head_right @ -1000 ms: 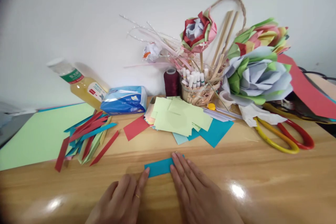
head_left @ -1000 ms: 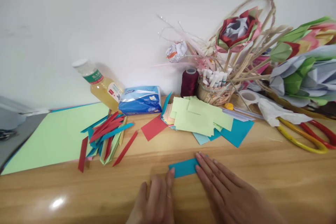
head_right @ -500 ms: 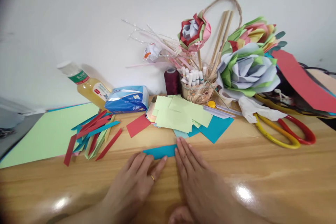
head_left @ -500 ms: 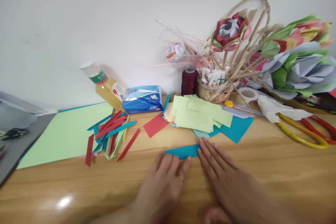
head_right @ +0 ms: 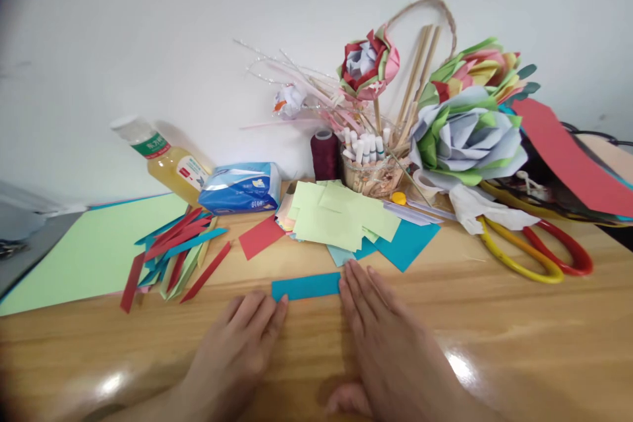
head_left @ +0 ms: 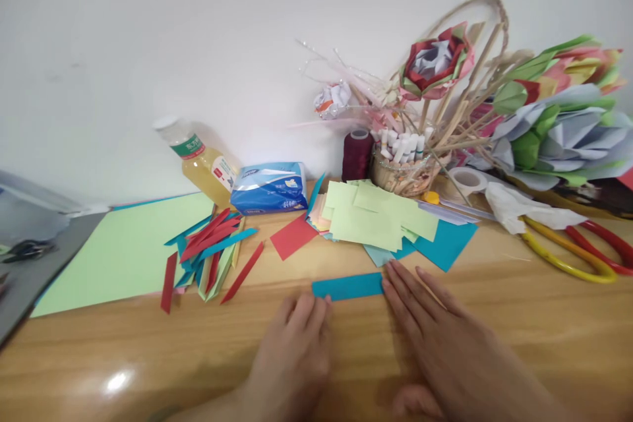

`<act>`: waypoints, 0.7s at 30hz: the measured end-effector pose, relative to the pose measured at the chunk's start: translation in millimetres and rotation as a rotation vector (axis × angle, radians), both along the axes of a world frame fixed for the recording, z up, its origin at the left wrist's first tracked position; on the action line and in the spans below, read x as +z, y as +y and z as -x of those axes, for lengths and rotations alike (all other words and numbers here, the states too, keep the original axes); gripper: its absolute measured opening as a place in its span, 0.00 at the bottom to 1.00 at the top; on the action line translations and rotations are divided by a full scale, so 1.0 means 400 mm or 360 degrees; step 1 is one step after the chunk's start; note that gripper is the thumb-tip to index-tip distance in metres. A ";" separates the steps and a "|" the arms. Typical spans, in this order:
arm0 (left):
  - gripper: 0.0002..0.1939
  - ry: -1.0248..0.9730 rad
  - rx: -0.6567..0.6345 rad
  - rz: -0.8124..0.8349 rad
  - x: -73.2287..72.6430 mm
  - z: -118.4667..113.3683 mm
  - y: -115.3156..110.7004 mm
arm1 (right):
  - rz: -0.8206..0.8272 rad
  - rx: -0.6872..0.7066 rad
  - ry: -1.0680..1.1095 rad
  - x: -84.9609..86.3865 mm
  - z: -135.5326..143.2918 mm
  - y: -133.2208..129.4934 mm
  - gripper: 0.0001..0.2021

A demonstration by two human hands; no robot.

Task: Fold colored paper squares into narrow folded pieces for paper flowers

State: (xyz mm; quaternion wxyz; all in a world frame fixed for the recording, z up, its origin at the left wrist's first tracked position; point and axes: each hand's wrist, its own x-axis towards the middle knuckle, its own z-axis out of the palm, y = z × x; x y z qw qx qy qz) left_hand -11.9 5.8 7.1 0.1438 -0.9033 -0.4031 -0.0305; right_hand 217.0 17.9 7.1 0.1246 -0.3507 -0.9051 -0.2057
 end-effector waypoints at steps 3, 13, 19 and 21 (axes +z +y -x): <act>0.15 -0.0009 -0.0025 -0.0008 -0.008 -0.002 0.002 | -0.0014 -0.0127 0.0154 0.016 0.022 0.003 0.42; 0.17 -0.0022 0.0170 -0.0012 -0.001 0.006 -0.016 | 0.0566 0.0438 -0.0038 0.000 0.008 0.002 0.35; 0.19 -0.0009 0.0169 0.0016 0.000 0.023 -0.019 | 0.0488 0.0374 0.0027 0.032 -0.050 0.005 0.35; 0.20 -0.0006 0.0177 -0.0011 -0.001 0.027 -0.023 | 0.0462 0.0377 -0.0035 0.033 -0.057 0.010 0.33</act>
